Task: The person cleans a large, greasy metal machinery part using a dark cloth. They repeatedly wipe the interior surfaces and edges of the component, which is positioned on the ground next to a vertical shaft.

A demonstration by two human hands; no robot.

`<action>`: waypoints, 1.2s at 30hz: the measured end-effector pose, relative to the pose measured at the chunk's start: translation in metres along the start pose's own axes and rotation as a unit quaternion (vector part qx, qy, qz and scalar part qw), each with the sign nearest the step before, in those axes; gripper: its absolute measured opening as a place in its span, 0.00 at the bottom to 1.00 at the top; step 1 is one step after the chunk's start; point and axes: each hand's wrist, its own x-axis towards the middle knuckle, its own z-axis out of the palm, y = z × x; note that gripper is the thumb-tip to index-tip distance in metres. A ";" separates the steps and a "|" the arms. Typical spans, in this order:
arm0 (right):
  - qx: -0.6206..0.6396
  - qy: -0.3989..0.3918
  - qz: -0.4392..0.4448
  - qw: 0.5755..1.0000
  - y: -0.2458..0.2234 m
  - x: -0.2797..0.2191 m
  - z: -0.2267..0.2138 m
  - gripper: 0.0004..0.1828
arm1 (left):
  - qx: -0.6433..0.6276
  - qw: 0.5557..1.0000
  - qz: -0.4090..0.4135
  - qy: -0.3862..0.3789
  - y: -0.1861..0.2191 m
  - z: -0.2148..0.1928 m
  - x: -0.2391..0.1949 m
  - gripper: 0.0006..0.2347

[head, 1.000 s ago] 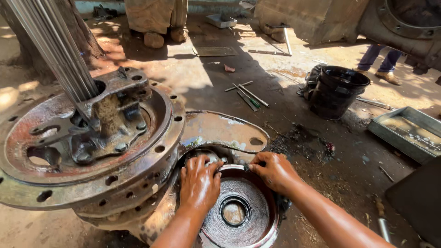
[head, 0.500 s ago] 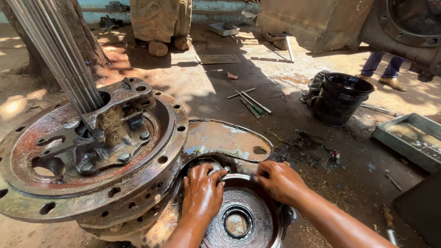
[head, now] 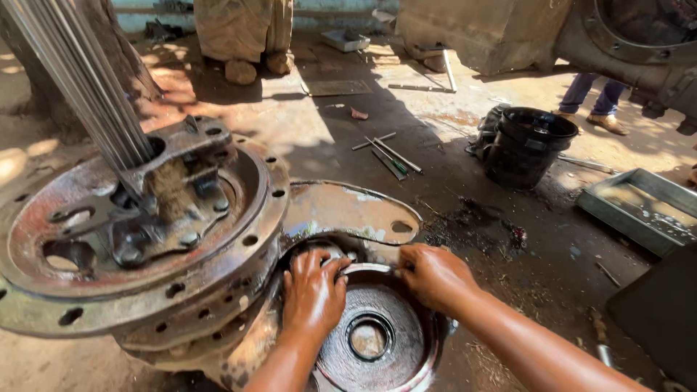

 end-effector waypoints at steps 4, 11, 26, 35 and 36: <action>0.076 0.023 0.048 0.996 0.026 -0.064 -0.003 0.15 | -0.014 1.000 -0.021 -0.012 -0.004 0.004 -0.001 0.15; 0.183 0.215 -0.152 0.947 -0.015 -0.151 0.062 0.09 | -0.007 1.000 0.009 0.020 -0.011 0.010 0.003 0.14; -0.042 -0.016 0.026 0.999 0.045 -0.149 0.041 0.14 | -0.030 0.999 -0.036 0.001 -0.006 0.014 -0.004 0.13; 0.029 0.118 -0.229 0.966 -0.058 -0.156 0.054 0.15 | -0.002 0.999 -0.031 -0.016 -0.004 0.012 -0.004 0.14; 0.046 0.128 -0.254 0.958 -0.056 -0.154 0.056 0.14 | 0.002 0.999 -0.030 -0.016 -0.004 0.013 -0.006 0.14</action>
